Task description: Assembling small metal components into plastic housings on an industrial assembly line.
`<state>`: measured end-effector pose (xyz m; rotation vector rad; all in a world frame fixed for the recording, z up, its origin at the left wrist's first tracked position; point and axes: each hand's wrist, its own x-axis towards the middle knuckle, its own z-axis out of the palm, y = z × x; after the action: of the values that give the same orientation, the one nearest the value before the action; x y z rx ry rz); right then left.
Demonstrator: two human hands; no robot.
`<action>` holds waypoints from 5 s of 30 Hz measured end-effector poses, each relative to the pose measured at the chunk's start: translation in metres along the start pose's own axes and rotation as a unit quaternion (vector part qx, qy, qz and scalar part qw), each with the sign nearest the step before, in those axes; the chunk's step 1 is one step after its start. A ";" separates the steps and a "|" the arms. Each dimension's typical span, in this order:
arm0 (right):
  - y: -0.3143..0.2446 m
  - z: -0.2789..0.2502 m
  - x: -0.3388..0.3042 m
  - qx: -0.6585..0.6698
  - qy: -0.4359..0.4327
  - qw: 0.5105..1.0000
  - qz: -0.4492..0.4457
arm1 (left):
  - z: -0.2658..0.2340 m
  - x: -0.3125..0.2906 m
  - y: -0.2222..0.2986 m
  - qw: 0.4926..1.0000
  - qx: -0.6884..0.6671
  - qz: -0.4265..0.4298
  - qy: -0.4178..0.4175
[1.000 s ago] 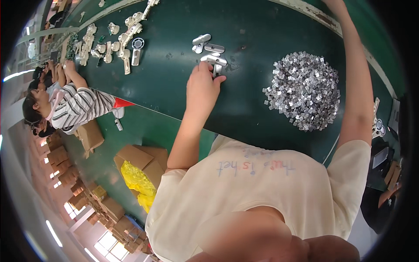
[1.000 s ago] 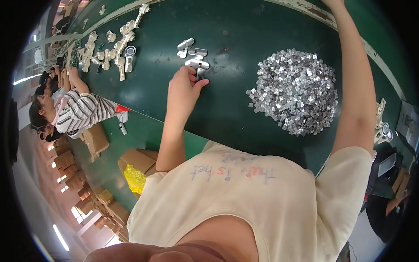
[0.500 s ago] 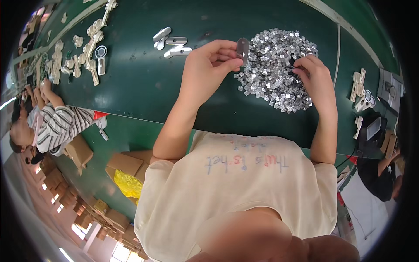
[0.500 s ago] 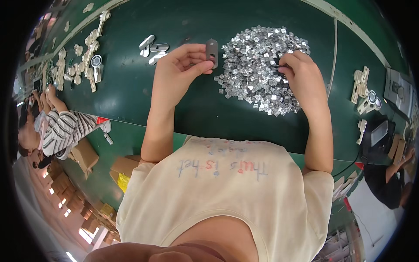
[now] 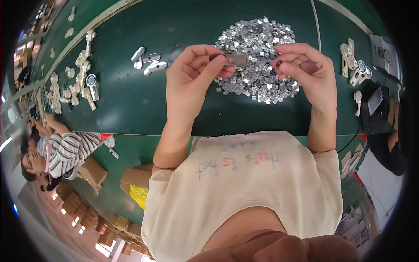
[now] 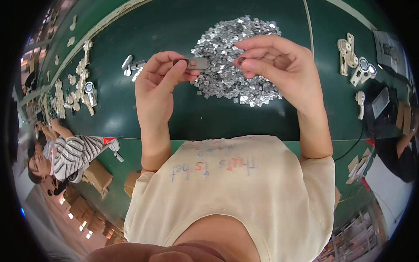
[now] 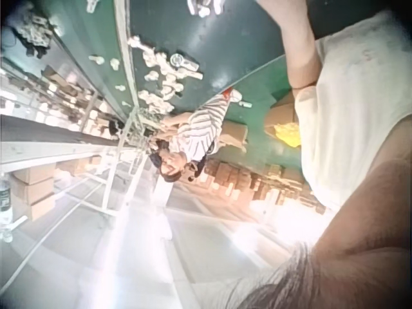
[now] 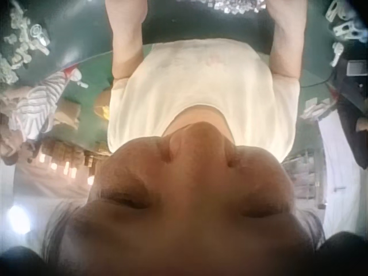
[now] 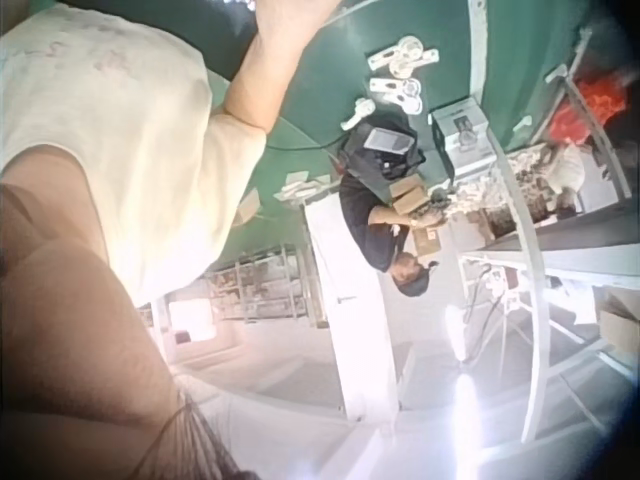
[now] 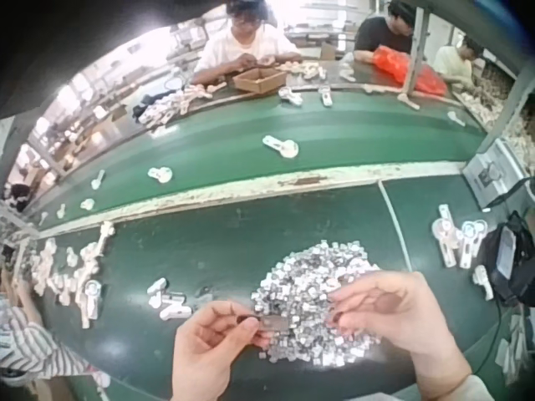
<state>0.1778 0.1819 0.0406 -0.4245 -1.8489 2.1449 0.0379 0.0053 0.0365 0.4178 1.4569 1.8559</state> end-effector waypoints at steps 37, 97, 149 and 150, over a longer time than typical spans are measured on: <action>0.011 0.036 0.025 0.135 0.015 0.984 0.111 | 0.008 0.008 -0.028 0.986 0.128 0.106 -0.021; 0.027 -0.121 0.012 -0.663 0.123 0.728 -0.124 | -0.008 0.012 -0.024 0.987 0.125 0.034 -0.099; 0.020 0.027 0.006 -0.490 -0.129 0.809 -0.298 | -0.023 -0.010 -0.033 0.988 0.068 -0.004 -0.139; 0.024 0.028 0.005 -0.483 -0.134 0.814 -0.293 | -0.022 -0.010 -0.036 0.990 0.077 0.004 -0.120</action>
<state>0.1616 0.1552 0.0207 0.2833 -2.6672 0.7773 0.0424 -0.0137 -0.0021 0.6988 1.4362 1.6413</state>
